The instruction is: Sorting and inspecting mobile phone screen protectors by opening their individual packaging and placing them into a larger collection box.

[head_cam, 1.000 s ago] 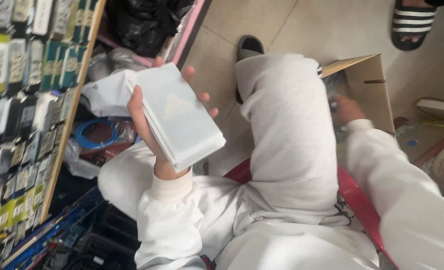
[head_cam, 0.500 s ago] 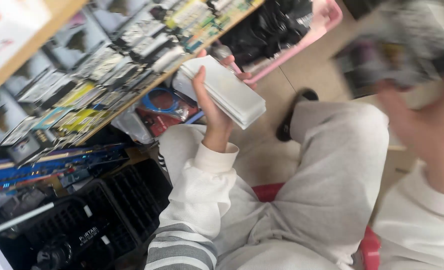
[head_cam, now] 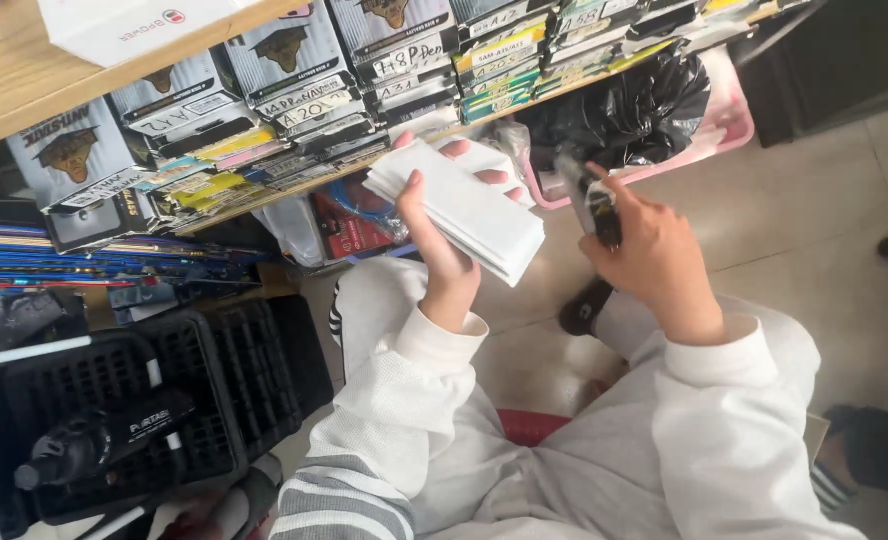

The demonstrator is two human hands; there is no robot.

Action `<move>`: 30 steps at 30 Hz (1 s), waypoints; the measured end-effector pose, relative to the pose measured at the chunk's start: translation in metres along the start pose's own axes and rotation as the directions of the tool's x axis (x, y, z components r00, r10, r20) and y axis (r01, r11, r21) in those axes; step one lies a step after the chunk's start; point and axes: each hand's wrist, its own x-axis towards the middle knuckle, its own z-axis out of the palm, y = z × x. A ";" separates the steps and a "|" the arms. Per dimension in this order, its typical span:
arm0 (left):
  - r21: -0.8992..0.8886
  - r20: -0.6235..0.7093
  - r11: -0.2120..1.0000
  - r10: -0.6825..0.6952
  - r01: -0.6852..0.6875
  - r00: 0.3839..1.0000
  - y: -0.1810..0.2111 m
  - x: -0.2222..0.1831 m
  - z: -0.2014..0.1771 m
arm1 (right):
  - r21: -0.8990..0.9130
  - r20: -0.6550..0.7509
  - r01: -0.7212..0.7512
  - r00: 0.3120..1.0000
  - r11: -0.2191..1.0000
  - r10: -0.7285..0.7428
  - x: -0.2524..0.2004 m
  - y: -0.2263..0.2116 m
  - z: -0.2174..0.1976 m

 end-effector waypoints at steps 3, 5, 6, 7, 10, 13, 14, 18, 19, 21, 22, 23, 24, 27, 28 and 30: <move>0.142 0.022 0.976 0.165 -0.167 0.986 -0.014 0.000 0.004 | -0.085 0.052 0.118 0.992 0.989 -0.114 0.000 -0.005 0.000; 0.244 0.072 0.926 0.279 -0.288 0.958 -0.022 0.002 0.009 | -0.057 0.065 0.152 0.987 0.987 -0.148 0.000 -0.007 0.008; 0.335 0.132 0.851 0.384 -0.406 0.914 -0.026 0.003 0.011 | -0.029 0.077 0.187 0.980 0.982 -0.184 -0.001 -0.008 0.012; 0.334 0.137 0.852 0.379 -0.402 0.915 -0.029 0.005 0.012 | -0.029 0.074 0.180 0.981 0.983 -0.177 0.002 -0.009 0.013; 0.426 0.212 0.762 0.441 -0.489 0.872 -0.038 0.008 0.008 | -0.021 0.037 0.231 0.972 0.973 -0.231 0.004 -0.014 0.011; 0.523 0.228 0.644 0.526 -0.558 0.820 -0.038 0.011 0.001 | -0.006 0.020 0.237 0.971 0.971 -0.237 0.003 -0.025 -0.007; 0.554 0.218 0.627 0.526 -0.548 0.822 -0.036 0.013 -0.002 | 0.033 -0.007 0.250 0.968 0.968 -0.250 0.004 -0.028 -0.013; 0.618 0.223 0.562 0.545 -0.550 0.808 -0.033 0.019 -0.013 | 0.060 -0.045 0.268 0.963 0.962 -0.266 0.002 -0.024 -0.015; 0.617 0.223 0.563 0.545 -0.550 0.808 -0.032 0.015 -0.010 | 0.059 -0.046 0.267 0.963 0.962 -0.265 0.002 -0.026 -0.016; 0.634 0.223 0.551 0.541 -0.542 0.811 -0.030 0.008 -0.002 | 0.075 -0.023 0.275 0.961 0.958 -0.274 0.002 -0.030 -0.017; 0.634 0.223 0.551 0.541 -0.542 0.811 -0.031 0.009 -0.004 | 0.075 -0.023 0.275 0.961 0.958 -0.274 0.002 -0.032 -0.018; 0.644 0.245 0.519 0.556 -0.562 0.794 -0.031 0.009 -0.006 | 0.091 -0.015 0.282 0.959 0.955 -0.282 0.002 -0.035 -0.019; 0.653 0.267 0.485 0.571 -0.582 0.776 -0.031 0.010 -0.008 | 0.107 -0.007 0.289 0.957 0.951 -0.290 0.002 -0.037 -0.020; 0.635 0.299 0.482 0.567 -0.604 0.767 -0.032 0.000 0.002 | 0.106 0.026 0.299 0.953 0.948 -0.303 0.002 -0.037 -0.022; 0.634 0.299 0.483 0.567 -0.603 0.768 -0.034 0.003 0.000 | 0.105 0.027 0.298 0.953 0.949 -0.302 0.001 -0.035 -0.020; 0.589 0.320 0.509 0.566 -0.627 0.760 -0.038 0.008 -0.005 | 0.113 -0.075 0.319 0.947 0.941 -0.312 0.001 -0.032 -0.015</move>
